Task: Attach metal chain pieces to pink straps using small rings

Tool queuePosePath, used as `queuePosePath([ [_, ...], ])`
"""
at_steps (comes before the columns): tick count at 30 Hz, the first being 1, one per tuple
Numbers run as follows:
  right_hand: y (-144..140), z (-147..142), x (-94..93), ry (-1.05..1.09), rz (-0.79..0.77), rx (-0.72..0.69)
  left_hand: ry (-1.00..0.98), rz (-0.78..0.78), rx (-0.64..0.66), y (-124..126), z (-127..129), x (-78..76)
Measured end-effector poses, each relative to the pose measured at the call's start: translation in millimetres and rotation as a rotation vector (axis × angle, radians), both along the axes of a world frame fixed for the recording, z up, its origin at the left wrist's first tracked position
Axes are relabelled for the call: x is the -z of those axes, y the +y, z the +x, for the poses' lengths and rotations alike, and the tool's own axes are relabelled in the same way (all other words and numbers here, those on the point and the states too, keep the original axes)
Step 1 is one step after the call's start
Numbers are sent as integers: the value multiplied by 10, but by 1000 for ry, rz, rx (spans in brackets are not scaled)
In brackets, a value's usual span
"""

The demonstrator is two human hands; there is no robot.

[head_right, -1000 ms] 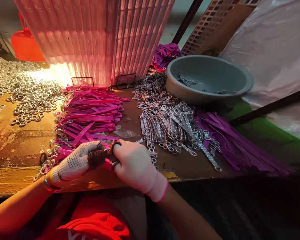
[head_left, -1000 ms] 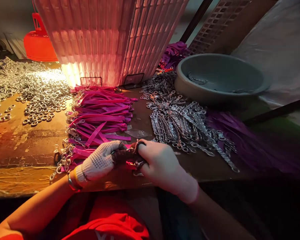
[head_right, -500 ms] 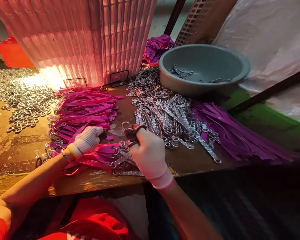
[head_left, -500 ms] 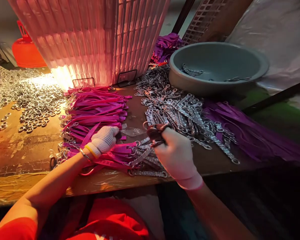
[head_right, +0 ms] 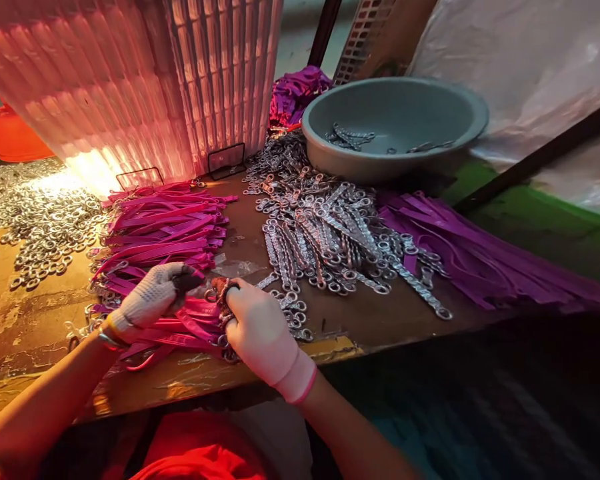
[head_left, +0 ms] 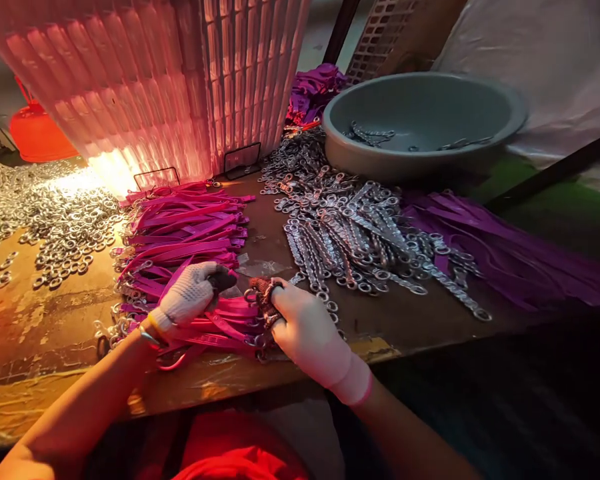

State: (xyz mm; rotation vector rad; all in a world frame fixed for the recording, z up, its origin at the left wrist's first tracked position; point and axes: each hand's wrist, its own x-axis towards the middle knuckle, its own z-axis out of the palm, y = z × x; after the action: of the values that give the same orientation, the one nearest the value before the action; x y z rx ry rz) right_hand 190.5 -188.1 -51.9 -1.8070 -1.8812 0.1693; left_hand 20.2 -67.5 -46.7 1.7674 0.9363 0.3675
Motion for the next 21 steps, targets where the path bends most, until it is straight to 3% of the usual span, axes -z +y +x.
queuePosePath([
  [3, 43, -121, -81, -38, -55, -47, -165, -358, -51, -179, -143, -133],
  [5, 63, -204, -121, -126, -105, -34, -220, -424, -66, -280, -177, -175],
  [7, 66, -269, -139, -231, -125, -20, -203, -384, -55, -333, -182, -189],
  [12, 30, -307, -86, -394, -41, -65, -134, -83, 75, -286, -169, -195],
  [17, 37, -270, -2, -428, 3, -101, -175, -279, 137, -249, -167, -112],
  [21, 58, -256, 7, -396, -98, -22, -163, -130, 109, -255, -148, 69],
])
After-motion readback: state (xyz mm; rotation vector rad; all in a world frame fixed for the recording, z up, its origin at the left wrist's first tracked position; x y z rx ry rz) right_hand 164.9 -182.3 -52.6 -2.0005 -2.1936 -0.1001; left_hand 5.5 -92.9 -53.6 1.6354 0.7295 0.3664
